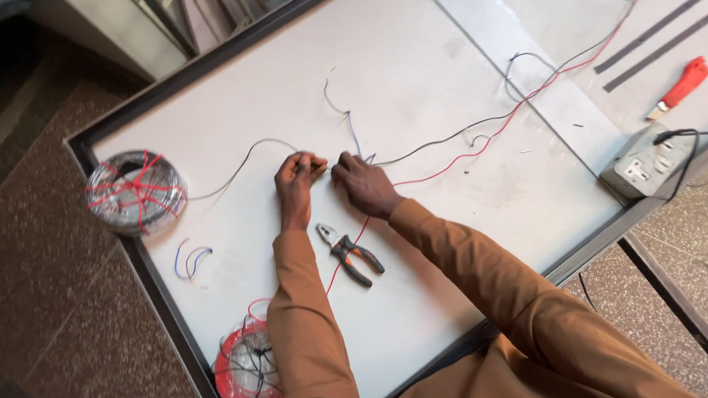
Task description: Stripping insulation from electrical wires and twisting them together to create connections.
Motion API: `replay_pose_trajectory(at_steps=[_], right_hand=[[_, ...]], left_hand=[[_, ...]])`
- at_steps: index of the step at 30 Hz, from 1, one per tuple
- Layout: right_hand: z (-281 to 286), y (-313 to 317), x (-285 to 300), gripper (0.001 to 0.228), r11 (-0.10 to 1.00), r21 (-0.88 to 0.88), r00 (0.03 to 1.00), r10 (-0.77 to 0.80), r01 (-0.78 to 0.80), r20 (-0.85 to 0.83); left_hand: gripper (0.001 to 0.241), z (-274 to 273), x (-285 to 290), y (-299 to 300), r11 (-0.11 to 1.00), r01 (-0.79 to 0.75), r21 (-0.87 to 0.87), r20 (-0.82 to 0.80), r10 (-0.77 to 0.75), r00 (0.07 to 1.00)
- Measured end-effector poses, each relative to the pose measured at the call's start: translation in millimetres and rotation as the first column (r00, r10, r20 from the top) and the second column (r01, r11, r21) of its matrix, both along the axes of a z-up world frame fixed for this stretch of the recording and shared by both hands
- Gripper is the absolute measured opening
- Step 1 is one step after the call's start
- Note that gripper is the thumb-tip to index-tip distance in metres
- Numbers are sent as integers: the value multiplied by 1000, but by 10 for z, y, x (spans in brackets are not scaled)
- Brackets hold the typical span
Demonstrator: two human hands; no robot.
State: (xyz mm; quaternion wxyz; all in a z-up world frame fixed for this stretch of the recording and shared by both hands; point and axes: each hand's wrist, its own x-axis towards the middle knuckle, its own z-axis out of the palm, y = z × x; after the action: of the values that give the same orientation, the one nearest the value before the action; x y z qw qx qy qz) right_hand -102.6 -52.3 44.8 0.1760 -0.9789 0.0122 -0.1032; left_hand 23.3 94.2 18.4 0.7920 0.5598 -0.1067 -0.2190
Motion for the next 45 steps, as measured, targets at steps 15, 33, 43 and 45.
replay_pose_trajectory(at_steps=[15, 33, 43, 45], right_hand=[[489, -135, -681, 12, 921, 375, 987, 49, -103, 150], [150, -167, -845, 19, 527, 796, 915, -395, 299, -82], [318, -292, -1007, 25, 384, 904, 979, -151, 187, -138], [293, -296, -997, 23, 384, 906, 977, -180, 177, -114]], left_hand=[[20, 45, -207, -1, 996, -82, 30, 156, 77, 985], [21, -12, -256, -1, 992, -107, 64, 261, 87, 962], [20, 3, -266, 10, 994, -101, 50, 256, 85, 963], [20, -3, -253, 2, 994, -100, 52, 265, 83, 961]])
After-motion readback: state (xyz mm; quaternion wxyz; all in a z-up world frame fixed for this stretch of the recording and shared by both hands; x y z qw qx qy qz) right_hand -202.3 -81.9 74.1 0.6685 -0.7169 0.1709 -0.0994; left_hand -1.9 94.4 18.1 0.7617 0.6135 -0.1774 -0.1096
